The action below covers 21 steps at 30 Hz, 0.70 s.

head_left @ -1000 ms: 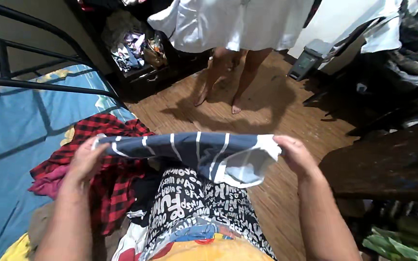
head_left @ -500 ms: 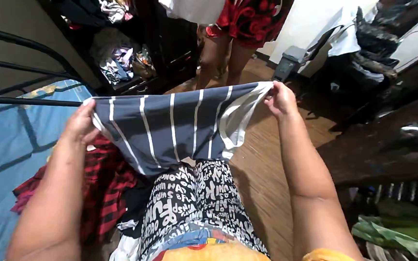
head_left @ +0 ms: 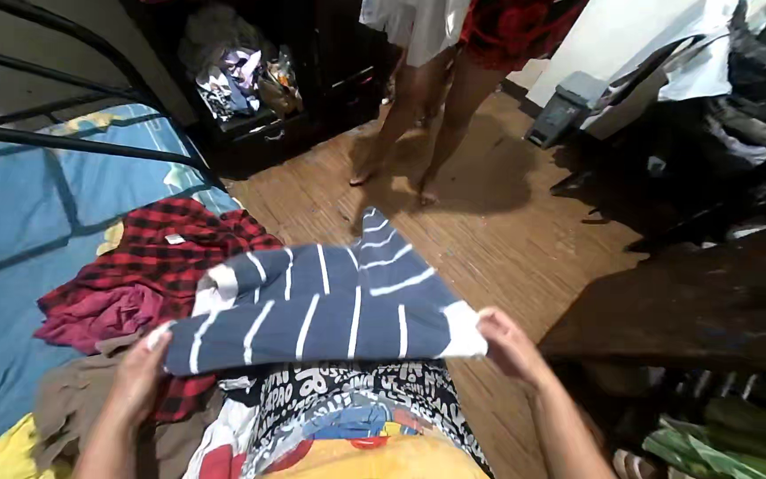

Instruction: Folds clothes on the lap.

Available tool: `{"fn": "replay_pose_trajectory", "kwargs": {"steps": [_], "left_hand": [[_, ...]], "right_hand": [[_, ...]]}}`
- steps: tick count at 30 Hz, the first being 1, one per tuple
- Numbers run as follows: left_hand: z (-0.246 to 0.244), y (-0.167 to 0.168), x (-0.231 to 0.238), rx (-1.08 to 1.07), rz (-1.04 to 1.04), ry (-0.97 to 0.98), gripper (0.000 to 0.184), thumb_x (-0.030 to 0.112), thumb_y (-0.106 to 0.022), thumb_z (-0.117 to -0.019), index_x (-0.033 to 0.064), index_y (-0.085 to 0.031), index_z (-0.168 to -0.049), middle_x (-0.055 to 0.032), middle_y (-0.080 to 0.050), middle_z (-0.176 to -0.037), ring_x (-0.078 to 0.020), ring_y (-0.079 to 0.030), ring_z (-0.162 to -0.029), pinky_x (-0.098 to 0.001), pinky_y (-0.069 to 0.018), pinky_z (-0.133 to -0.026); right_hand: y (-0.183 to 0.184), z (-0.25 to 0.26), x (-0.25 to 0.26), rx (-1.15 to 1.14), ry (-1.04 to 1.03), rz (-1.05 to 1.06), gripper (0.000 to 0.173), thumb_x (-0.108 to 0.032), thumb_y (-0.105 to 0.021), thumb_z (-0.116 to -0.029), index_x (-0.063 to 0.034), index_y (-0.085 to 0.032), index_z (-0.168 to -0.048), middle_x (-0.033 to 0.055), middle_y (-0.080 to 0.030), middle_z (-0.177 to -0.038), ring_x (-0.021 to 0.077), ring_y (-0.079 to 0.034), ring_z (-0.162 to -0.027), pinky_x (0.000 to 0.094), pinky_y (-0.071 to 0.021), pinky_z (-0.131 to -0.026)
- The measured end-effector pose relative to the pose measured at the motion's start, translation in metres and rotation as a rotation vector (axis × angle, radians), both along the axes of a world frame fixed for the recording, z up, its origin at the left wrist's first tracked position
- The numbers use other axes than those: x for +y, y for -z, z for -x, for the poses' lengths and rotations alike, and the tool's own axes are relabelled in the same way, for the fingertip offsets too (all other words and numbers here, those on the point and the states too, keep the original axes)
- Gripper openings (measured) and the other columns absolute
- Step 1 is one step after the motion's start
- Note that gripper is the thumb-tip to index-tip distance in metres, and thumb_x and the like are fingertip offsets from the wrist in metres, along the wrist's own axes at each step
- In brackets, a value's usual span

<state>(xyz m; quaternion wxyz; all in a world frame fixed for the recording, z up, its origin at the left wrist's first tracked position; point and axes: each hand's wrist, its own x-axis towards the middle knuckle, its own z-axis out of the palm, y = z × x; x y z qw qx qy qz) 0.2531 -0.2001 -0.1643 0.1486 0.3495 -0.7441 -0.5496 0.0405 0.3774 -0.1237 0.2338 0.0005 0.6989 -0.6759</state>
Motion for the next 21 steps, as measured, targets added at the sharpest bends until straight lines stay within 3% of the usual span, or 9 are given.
{"fn": "replay_pose_trajectory", "kwargs": {"steps": [2,6,8,10,13,15,17,19,21], "left_hand": [[-0.025,0.043,0.005,-0.167,-0.021,0.018,0.041,0.028,-0.052,-0.1064,-0.0045,-0.060,-0.130,-0.0177,-0.069,-0.114,-0.0180,-0.067,-0.099,-0.0440,-0.0554,-0.092],[-0.015,0.038,-0.001,-0.326,0.017,0.139,0.050,0.038,-0.064,-0.0991,0.0000,-0.060,-0.131,-0.0212,-0.067,-0.120,-0.0284,-0.065,-0.108,-0.0539,-0.0515,-0.096],[-0.003,0.033,-0.006,-0.335,0.057,0.181,0.052,0.028,-0.074,-0.0932,0.0030,-0.058,-0.136,-0.0232,-0.062,-0.132,-0.0348,-0.061,-0.122,-0.0597,-0.0479,-0.103],[0.001,0.028,-0.011,-0.218,0.037,0.179,0.060,0.012,-0.074,-0.0891,0.0022,-0.051,-0.143,-0.0219,-0.054,-0.144,-0.0315,-0.056,-0.129,-0.0531,-0.0485,-0.105],[-0.021,0.017,-0.020,-0.056,-0.040,0.119,0.073,0.011,-0.069,-0.0846,0.0032,-0.040,-0.151,-0.0177,-0.049,-0.148,-0.0216,-0.057,-0.125,-0.0410,-0.0534,-0.100],[-0.043,0.020,-0.024,-0.107,-0.066,0.151,0.062,0.007,-0.068,-0.0870,0.0022,-0.048,-0.145,-0.0163,-0.057,-0.141,-0.0200,-0.062,-0.118,-0.0406,-0.0554,-0.097],[-0.054,0.030,-0.022,-0.279,-0.046,0.195,0.044,0.004,-0.069,-0.0916,0.0008,-0.058,-0.135,-0.0177,-0.066,-0.124,-0.0221,-0.067,-0.104,-0.0441,-0.0564,-0.091],[-0.042,0.023,-0.017,-0.435,0.132,0.242,0.045,0.005,-0.073,-0.0900,0.0023,-0.060,-0.133,-0.0225,-0.066,-0.120,-0.0316,-0.065,-0.102,-0.0538,-0.0535,-0.089],[-0.003,-0.009,-0.001,-0.483,0.455,0.321,0.060,0.012,-0.081,-0.0841,-0.0018,-0.058,-0.137,-0.0356,-0.055,-0.134,-0.0536,-0.054,-0.124,-0.0733,-0.0417,-0.101]], "right_hand": [[0.049,-0.029,0.003,-0.240,-0.030,0.011,0.041,-0.017,-0.059,-0.0976,-0.0007,-0.052,-0.135,0.0111,-0.071,-0.099,0.0188,-0.070,-0.083,0.0388,-0.0606,-0.077],[0.069,-0.039,-0.019,-0.334,0.042,0.020,0.050,-0.022,-0.060,-0.0998,-0.0028,-0.048,-0.144,0.0144,-0.070,-0.112,0.0217,-0.071,-0.093,0.0408,-0.0609,-0.082],[0.062,-0.030,-0.033,-0.260,0.096,-0.026,0.054,-0.011,-0.065,-0.0967,-0.0034,-0.046,-0.147,0.0183,-0.068,-0.120,0.0243,-0.071,-0.094,0.0420,-0.0616,-0.081],[0.054,-0.023,-0.041,-0.144,0.139,-0.012,0.065,0.000,-0.068,-0.0907,-0.0044,-0.043,-0.151,0.0204,-0.067,-0.122,0.0243,-0.072,-0.093,0.0413,-0.0621,-0.080],[0.037,-0.027,-0.029,-0.003,0.114,0.123,0.060,-0.005,-0.070,-0.0822,-0.0027,-0.055,-0.140,0.0124,-0.068,-0.124,0.0187,-0.070,-0.100,0.0368,-0.0625,-0.083],[0.037,-0.036,-0.014,-0.017,-0.007,0.114,0.042,-0.007,-0.072,-0.0809,-0.0040,-0.069,-0.122,0.0066,-0.072,-0.120,0.0148,-0.071,-0.100,0.0336,-0.0619,-0.084],[0.048,-0.042,-0.004,-0.114,-0.225,0.033,0.040,-0.004,-0.070,-0.0851,-0.0030,-0.069,-0.125,0.0068,-0.070,-0.125,0.0146,-0.068,-0.107,0.0343,-0.0587,-0.092],[0.064,-0.047,-0.006,-0.181,-0.294,0.031,0.040,-0.004,-0.069,-0.0864,-0.0030,-0.067,-0.126,0.0078,-0.070,-0.122,0.0151,-0.068,-0.106,0.0357,-0.0581,-0.092],[0.067,-0.048,-0.009,-0.175,-0.266,0.040,0.031,-0.010,-0.067,-0.0907,-0.0040,-0.069,-0.121,0.0062,-0.072,-0.116,0.0133,-0.069,-0.101,0.0346,-0.0584,-0.090]]}}
